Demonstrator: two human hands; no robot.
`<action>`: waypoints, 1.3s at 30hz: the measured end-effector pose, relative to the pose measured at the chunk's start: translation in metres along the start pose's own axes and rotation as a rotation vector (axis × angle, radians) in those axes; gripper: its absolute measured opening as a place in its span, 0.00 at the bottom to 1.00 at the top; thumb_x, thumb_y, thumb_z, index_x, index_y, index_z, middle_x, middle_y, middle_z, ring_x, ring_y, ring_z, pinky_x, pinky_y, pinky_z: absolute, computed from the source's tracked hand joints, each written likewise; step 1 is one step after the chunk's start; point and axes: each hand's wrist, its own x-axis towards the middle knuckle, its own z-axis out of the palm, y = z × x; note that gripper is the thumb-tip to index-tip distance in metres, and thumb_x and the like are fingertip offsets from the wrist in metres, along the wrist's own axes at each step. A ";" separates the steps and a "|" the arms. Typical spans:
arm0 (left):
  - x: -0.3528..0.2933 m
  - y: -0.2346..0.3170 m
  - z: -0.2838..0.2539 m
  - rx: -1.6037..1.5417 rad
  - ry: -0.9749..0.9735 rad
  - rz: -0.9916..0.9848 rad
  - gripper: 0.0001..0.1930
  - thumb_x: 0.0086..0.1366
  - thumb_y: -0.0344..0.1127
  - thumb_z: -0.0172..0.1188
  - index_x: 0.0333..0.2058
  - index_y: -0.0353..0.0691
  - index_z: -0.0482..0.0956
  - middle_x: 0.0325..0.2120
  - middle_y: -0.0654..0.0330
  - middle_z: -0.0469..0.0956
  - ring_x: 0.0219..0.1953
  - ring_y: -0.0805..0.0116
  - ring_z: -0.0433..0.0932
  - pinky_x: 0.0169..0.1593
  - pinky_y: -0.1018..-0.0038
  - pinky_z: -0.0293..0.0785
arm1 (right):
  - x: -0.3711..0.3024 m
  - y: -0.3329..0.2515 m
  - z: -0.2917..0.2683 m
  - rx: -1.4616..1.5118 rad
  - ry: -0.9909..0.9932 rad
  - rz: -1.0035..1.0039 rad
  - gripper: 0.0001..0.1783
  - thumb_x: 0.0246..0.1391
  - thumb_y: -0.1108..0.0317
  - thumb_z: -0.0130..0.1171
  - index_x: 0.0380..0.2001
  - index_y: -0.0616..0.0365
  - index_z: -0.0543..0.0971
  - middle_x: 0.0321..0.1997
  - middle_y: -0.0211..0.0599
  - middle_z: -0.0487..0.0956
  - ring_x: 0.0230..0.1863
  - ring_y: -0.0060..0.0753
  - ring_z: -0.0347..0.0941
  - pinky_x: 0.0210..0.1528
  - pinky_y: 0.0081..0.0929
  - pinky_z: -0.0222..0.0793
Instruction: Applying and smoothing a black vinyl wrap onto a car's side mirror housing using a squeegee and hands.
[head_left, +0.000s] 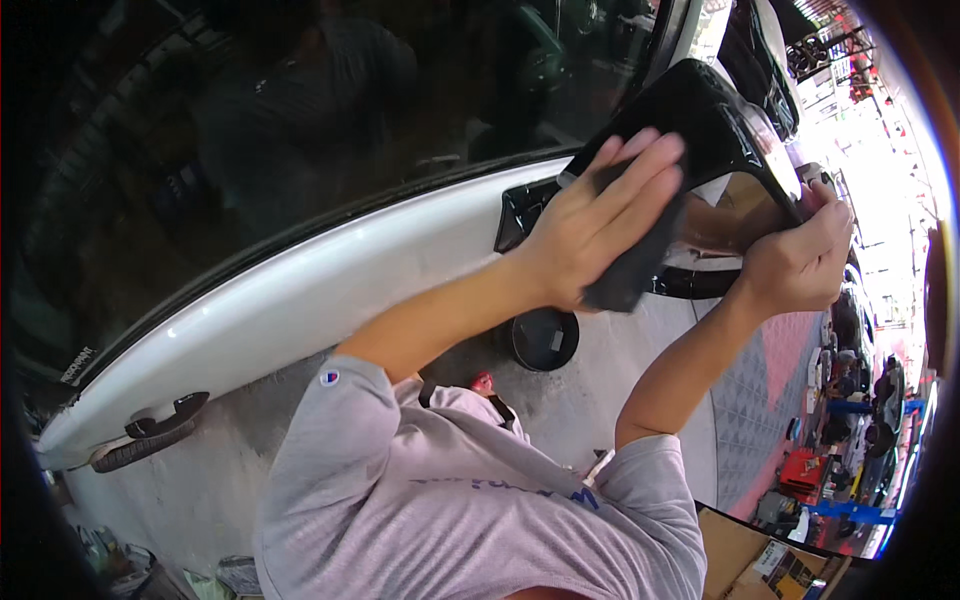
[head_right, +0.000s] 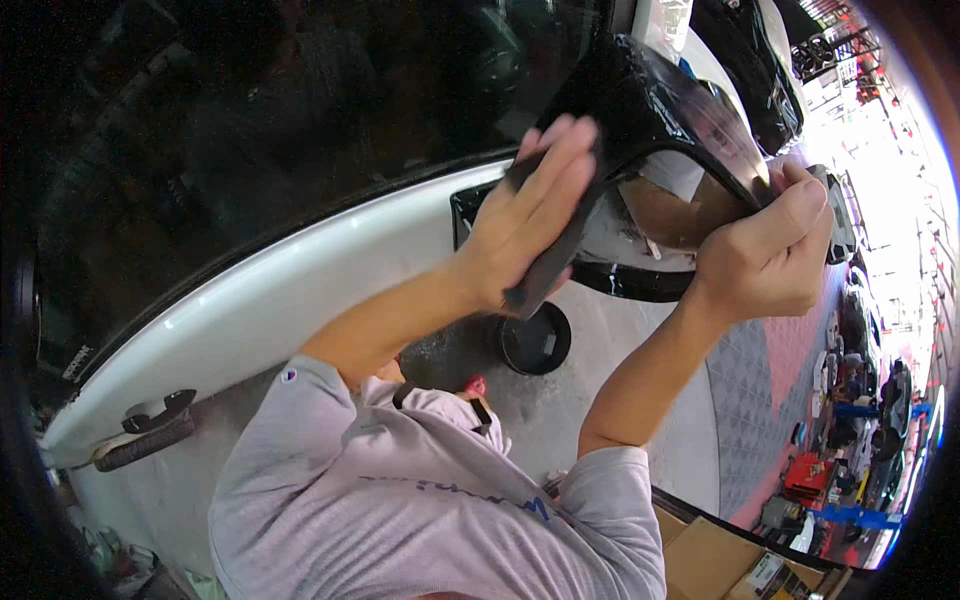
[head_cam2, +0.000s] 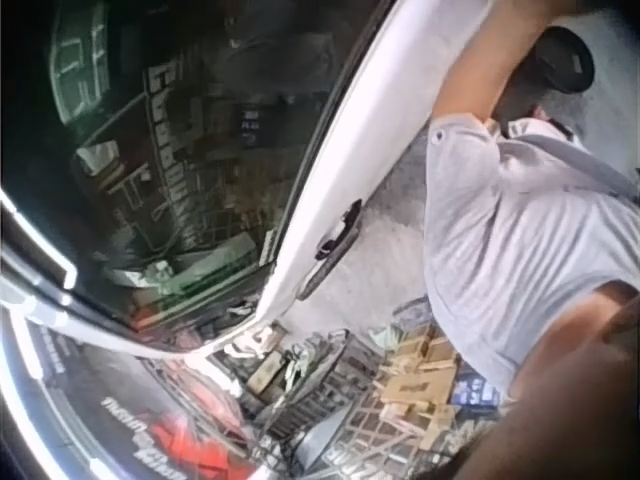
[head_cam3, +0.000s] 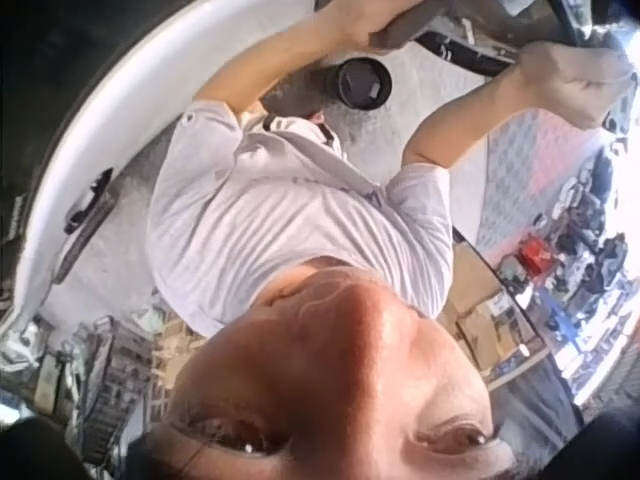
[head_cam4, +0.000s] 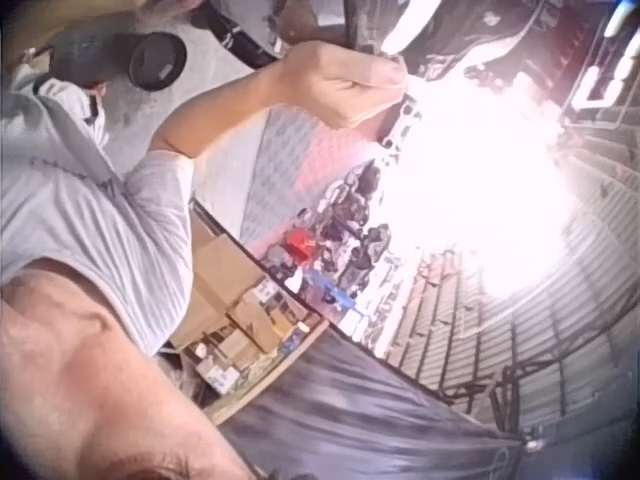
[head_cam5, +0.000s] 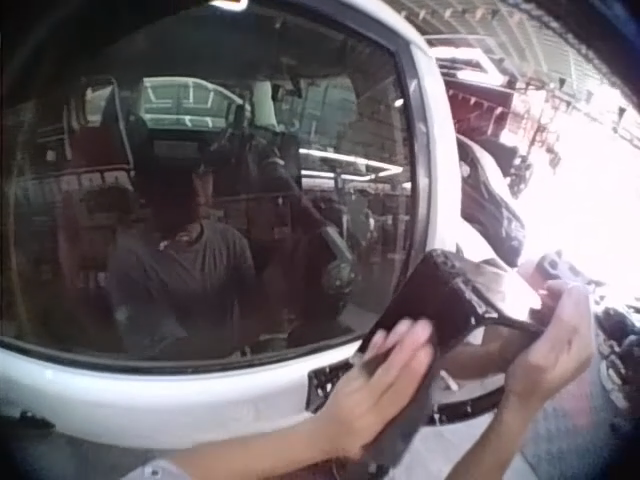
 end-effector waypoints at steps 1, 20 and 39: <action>0.016 -0.001 0.001 0.007 0.017 0.056 0.45 0.58 0.47 0.60 0.69 0.25 0.59 0.72 0.33 0.55 0.72 0.32 0.58 0.73 0.44 0.50 | 0.002 -0.002 -0.001 0.007 0.008 0.004 0.25 0.71 0.56 0.47 0.32 0.64 0.86 0.29 0.38 0.86 0.30 0.32 0.82 0.36 0.29 0.76; 0.039 -0.002 0.001 0.053 0.064 0.115 0.45 0.58 0.50 0.61 0.68 0.25 0.60 0.70 0.34 0.59 0.70 0.33 0.62 0.72 0.45 0.54 | 0.003 0.002 -0.002 -0.020 0.013 -0.046 0.23 0.70 0.58 0.49 0.32 0.63 0.86 0.29 0.40 0.86 0.29 0.34 0.82 0.34 0.30 0.75; 0.037 -0.010 -0.003 0.085 0.035 0.124 0.36 0.63 0.37 0.56 0.68 0.27 0.63 0.70 0.34 0.60 0.71 0.35 0.62 0.75 0.48 0.46 | 0.000 0.003 0.002 0.021 0.048 -0.053 0.19 0.68 0.62 0.52 0.30 0.62 0.85 0.28 0.40 0.85 0.29 0.35 0.81 0.35 0.30 0.74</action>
